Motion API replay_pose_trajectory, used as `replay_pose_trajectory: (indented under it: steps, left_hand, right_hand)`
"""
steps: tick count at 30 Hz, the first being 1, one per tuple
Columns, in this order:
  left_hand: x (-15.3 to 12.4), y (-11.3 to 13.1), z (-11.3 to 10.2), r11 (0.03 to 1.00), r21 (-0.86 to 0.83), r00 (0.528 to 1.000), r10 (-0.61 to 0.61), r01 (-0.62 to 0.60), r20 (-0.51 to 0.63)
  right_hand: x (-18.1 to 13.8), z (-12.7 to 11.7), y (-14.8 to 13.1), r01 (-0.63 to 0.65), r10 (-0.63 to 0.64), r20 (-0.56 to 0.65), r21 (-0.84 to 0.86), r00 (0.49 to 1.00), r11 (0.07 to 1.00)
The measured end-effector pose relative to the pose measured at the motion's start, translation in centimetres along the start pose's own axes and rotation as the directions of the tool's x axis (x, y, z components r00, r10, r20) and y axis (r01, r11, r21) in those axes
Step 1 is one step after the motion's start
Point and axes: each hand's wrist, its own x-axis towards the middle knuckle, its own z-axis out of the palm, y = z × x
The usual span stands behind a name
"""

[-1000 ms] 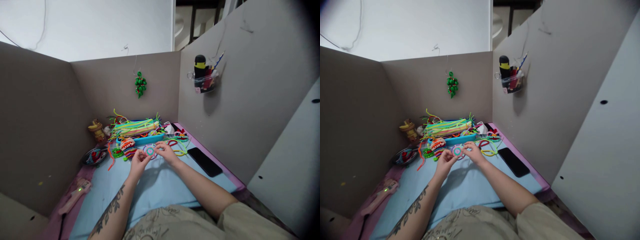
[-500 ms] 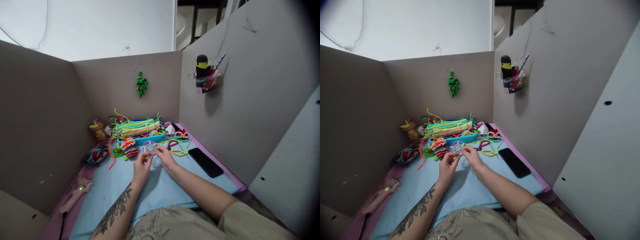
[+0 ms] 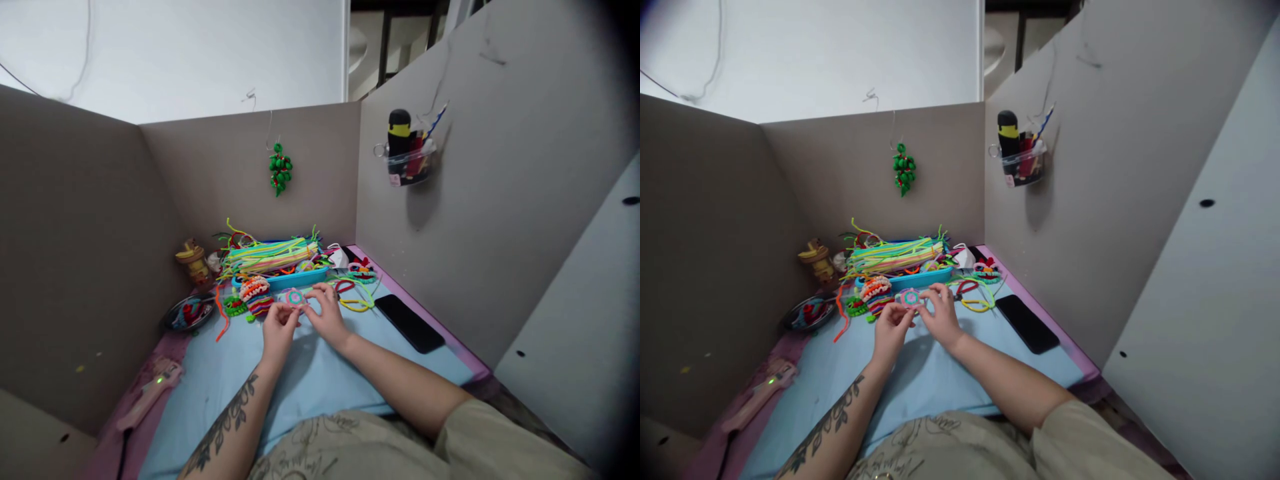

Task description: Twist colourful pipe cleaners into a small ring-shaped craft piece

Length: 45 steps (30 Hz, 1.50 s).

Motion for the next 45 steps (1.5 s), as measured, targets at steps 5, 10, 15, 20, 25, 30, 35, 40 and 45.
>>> replay_pose_trajectory:
  steps: [5,10,15,20,25,30,35,40,45]
  left_hand:
    - [-0.2,-0.1,-0.1,0.994,0.1,0.999,0.036,-0.039,0.038]
    - [-0.6,0.2,-0.6,0.858,0.468,0.977,0.171,-0.212,0.128]
    - [-0.3,-0.5,-0.9,0.769,0.603,0.976,0.138,-0.213,0.169]
    - [0.3,-1.3,-1.1,0.802,0.584,0.99,0.056,-0.122,0.129]
    - [0.6,-1.4,-1.2,0.837,0.539,0.992,0.033,-0.096,0.125]
    - [0.8,-2.2,-0.9,0.916,0.401,0.995,-0.021,-0.019,0.097]
    - [0.7,-2.3,-0.6,0.976,0.218,0.997,-0.009,-0.008,0.077]
    - [0.5,-1.4,-0.8,0.958,0.258,0.992,0.118,-0.124,0.038]
    - [0.0,-0.7,-0.7,0.938,0.281,0.979,0.196,-0.203,0.054]
  right_hand:
    - [0.2,-1.1,-0.7,0.224,-0.186,0.157,-0.278,0.97,0.934]
    - [0.3,-1.3,-1.1,0.371,-0.263,0.294,-0.419,0.919,0.829]
    - [0.3,-1.2,-1.2,0.458,-0.285,0.384,-0.506,0.878,0.731]
    - [0.2,-0.6,-0.5,0.506,-0.302,0.428,-0.524,0.852,0.685]
    - [-0.2,-0.1,-0.1,0.505,-0.307,0.418,-0.536,0.855,0.677]
    - [-0.2,0.1,0.1,0.445,-0.272,0.378,-0.515,0.885,0.733]
    - [0.4,0.0,0.6,0.189,-0.134,0.22,-0.253,0.966,0.949]
    - [0.8,0.2,1.1,-0.071,0.061,0.083,0.122,0.995,0.99]
    - [1.1,0.1,1.2,-0.281,0.236,0.171,0.32,0.957,0.905]
